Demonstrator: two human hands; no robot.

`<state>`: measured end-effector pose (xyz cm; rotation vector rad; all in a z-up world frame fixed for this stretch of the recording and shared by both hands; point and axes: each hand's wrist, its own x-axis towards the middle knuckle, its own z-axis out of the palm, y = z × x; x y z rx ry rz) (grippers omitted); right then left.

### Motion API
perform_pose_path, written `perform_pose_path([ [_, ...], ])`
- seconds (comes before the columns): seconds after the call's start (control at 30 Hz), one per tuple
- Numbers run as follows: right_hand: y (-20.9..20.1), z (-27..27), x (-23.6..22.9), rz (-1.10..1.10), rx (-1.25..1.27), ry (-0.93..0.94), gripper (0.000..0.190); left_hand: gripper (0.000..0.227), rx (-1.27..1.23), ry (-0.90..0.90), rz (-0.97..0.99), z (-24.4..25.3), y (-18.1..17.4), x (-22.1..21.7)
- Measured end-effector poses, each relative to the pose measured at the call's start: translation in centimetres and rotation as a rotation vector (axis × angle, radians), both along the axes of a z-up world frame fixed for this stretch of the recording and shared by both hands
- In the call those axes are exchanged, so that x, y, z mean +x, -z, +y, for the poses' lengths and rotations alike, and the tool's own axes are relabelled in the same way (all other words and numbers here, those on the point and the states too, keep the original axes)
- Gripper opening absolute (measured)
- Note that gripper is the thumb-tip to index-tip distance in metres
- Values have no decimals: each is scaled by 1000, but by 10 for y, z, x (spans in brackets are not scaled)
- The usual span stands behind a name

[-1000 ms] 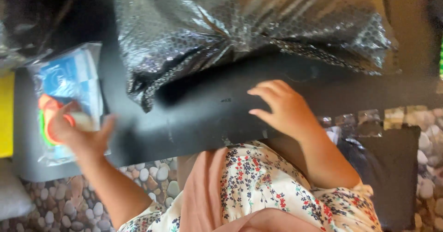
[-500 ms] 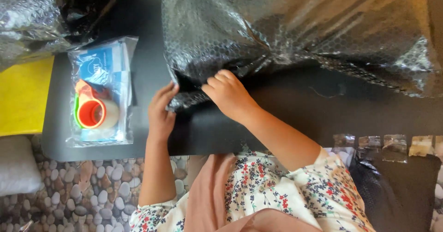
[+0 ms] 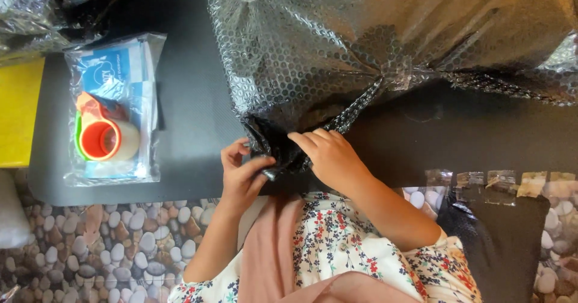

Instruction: Wrapping a green bag in black bubble wrap and securing it with tape for shipping.

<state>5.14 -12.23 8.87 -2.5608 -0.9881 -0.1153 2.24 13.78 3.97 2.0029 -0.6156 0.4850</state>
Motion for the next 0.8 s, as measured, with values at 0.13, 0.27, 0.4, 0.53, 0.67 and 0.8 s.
perform_pose_path([
  [0.13, -5, 16, 1, 19, -81, 87, 58, 63, -234, 7, -3, -1, 15, 0],
  [0.27, 14, 17, 2, -126, -23, 81, 49, 62, -329, -73, 106, -4, 18, -6],
  [0.4, -14, 7, -11, -164, 78, 70, 55, 61, -277, -127, 135, 0, 14, -11],
  [0.53, -14, 6, 0, -236, -11, 159, 65, 54, -225, -174, 114, 3, 21, -9],
  [0.67, 38, 20, 12, -179, -82, 108, 91, 49, -148, -222, 94, -4, 10, -7],
  [0.8, 23, 19, 9, -268, -12, 67, 64, 49, -89, -141, 16, -14, -15, 3],
])
